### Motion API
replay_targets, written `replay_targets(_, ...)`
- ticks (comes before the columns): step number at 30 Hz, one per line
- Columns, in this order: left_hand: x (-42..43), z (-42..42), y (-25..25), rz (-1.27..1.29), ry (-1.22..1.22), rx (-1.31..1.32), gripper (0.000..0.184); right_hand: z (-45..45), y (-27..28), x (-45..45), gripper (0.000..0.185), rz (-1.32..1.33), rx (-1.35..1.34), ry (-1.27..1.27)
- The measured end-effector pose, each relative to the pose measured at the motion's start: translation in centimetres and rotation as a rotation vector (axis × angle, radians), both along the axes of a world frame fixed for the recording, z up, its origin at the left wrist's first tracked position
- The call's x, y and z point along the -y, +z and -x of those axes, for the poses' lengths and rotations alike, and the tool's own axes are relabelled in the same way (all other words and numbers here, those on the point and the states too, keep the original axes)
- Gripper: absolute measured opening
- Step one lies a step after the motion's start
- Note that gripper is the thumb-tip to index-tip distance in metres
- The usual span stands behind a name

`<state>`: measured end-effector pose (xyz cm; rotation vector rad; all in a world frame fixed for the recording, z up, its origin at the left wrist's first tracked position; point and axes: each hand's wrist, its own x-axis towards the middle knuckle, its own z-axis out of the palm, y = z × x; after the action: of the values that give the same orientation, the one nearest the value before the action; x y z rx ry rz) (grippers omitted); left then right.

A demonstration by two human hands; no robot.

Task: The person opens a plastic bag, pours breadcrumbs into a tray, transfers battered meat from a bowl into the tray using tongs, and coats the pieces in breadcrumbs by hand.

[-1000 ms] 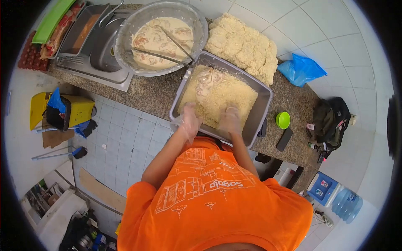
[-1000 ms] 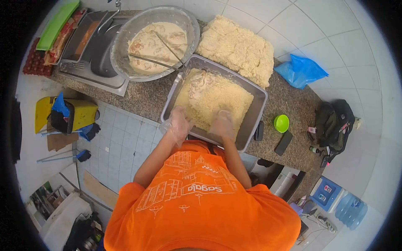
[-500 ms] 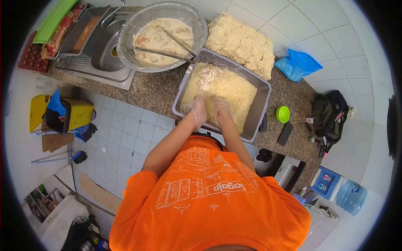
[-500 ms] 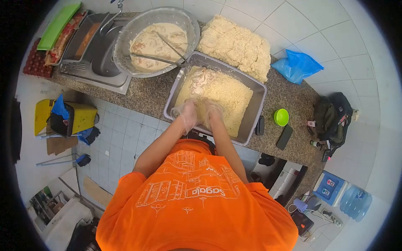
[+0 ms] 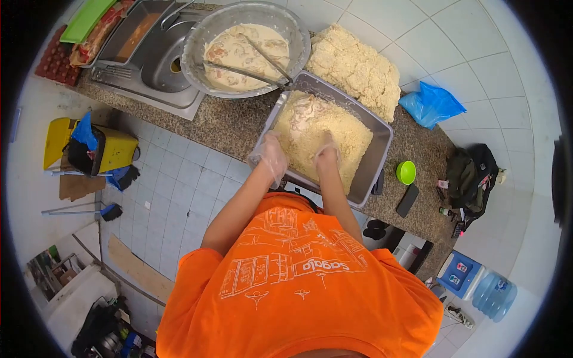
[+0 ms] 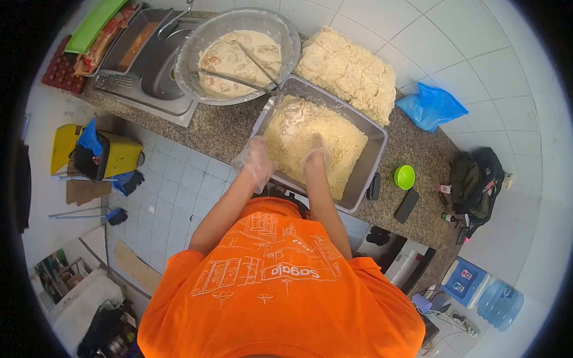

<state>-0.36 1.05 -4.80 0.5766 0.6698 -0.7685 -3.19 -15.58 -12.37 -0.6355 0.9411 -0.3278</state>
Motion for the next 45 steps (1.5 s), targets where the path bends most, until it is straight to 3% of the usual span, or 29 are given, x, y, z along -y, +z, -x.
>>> replay_targets(1, 0.2, 0.0, -1.1, 0.022, 0.02, 0.024, 0.044, -0.2, 0.9, 0.2, 0.037, 0.001, 0.002, 0.001)
replay_targets(3, 0.4, 0.2, -0.7, 0.045, 0.037, 0.047, 0.044, -0.4, 4.8, 0.7, 0.034, 0.629, -0.666, 0.201)
replay_targets(5, 0.5, 0.6, 2.4, -0.095, 0.077, 0.013, 0.042, 0.2, 7.8, 1.0, 0.033, 0.71, -0.688, 0.217)
replay_targets(6, 0.5, 0.5, 1.6, -0.092, 0.073, 0.014, 0.042, 0.7, 8.6, 1.3, 0.033, 0.791, -0.708, 0.235)
replay_targets(7, 0.4, 0.5, 0.1, -0.098, 0.082, 0.008, 0.041, 1.3, 8.4, 2.0, 0.033, 0.792, -0.709, 0.229)
replay_targets(9, 0.8, 0.5, 0.1, -0.1, 0.082, 0.001, 0.039, 2.6, 7.6, 3.6, 0.034, 0.695, -0.436, 0.384)
replay_targets(10, 1.0, 0.6, 1.7, -0.107, 0.07, 0.014, 0.041, 2.4, 7.9, 3.9, 0.034, 0.696, -0.441, 0.374)
replay_targets(12, 1.5, 0.6, 2.0, -0.112, 0.048, 0.03, 0.043, 0.8, 8.8, 4.1, 0.034, 0.271, -0.426, 0.25)
replay_targets(15, 2.0, 0.4, 0.6, -0.147, 0.03, 0.001, 0.043, 0.2, 5.5, 4.4, 0.035, 0.252, -0.298, 0.334)
replay_targets(17, 2.3, 0.5, 1.3, -0.375, 0.098, -0.108, 0.043, -0.1, 7.5, 4.1, 0.035, 0.325, -0.308, 0.382)
replay_targets(19, 1.2, 0.5, -0.5, -0.259, 0.05, -0.048, 0.042, 0.3, 11.3, 3.9, 0.036, 0.399, -0.323, 0.432)
replay_targets(21, 0.7, 0.6, -0.3, -0.139, 0.004, 0.01, 0.042, 0.9, 15.2, 4.0, 0.035, 1.018, -0.686, 0.765)
replay_targets(22, 0.8, 0.7, 1.5, -0.109, 0.004, 0.027, 0.04, 1.4, 13.8, 5.7, 0.035, 1.017, -0.69, 0.769)
replay_targets(24, 1.3, 0.9, 2.3, -0.077, 0.0, 0.038, 0.039, 2.5, 9.8, 9.0, 0.029, 1.869, -0.36, 1.386)
replay_targets(25, 1.6, 0.7, 2.0, -0.13, 0.008, 0.005, 0.041, 2.7, 10.8, 8.6, 0.029, 1.865, -0.364, 1.389)
replay_targets(27, 2.1, 0.9, 2.9, -0.186, 0.011, -0.03, 0.043, 2.7, 15.7, 6.8, 0.034, 1.168, -0.322, 0.899)
replay_targets(30, 2.5, 0.9, 5.4, -0.281, -0.047, -0.001, 0.048, 2.6, 20.4, 6.0, 0.039, 1.157, -0.413, 1.034)
replay_targets(31, 2.4, 0.7, 4.3, -0.162, -0.108, 0.027, 0.05, 2.6, 18.3, 7.3, 0.039, 1.151, -0.418, 1.03)
replay_targets(33, 2.7, 0.8, 4.1, -0.042, -0.179, 0.048, 0.052, 2.9, 11.7, 11.0, 0.041, 1.479, -0.454, 1.03)
replay_targets(37, 4.2, 0.6, 6.8, -0.042, -0.43, 0.041, 0.056, 6.3, 8.4, 11.4, 0.038, 1.369, -0.577, 0.978)
replay_targets(38, 5.0, 0.8, 7.0, -0.022, -0.487, 0.022, 0.056, 7.9, 7.4, 10.9, 0.032, 1.487, -0.563, 1.132)
replay_targets(39, 5.8, 1.0, 6.4, -0.02, -0.497, 0.018, 0.056, 9.4, 6.1, 10.3, 0.026, 1.6, -0.547, 1.289)
replay_targets(41, 7.9, 1.9, 3.6, 0.124, -0.559, -0.154, 0.057, 12.0, 1.7, 9.2, 0.026, 1.656, -0.41, 1.275)
replay_targets(43, 10.8, 3.5, -2.0, 0.149, -0.617, -0.166, 0.056, 12.2, 0.2, 7.9, 0.026, 1.702, -0.267, 1.254)
replay_targets(45, 12.7, 4.1, -3.4, 0.174, -0.682, -0.174, 0.056, 10.9, 0.5, 7.1, 0.028, 1.424, -0.407, 1.254)
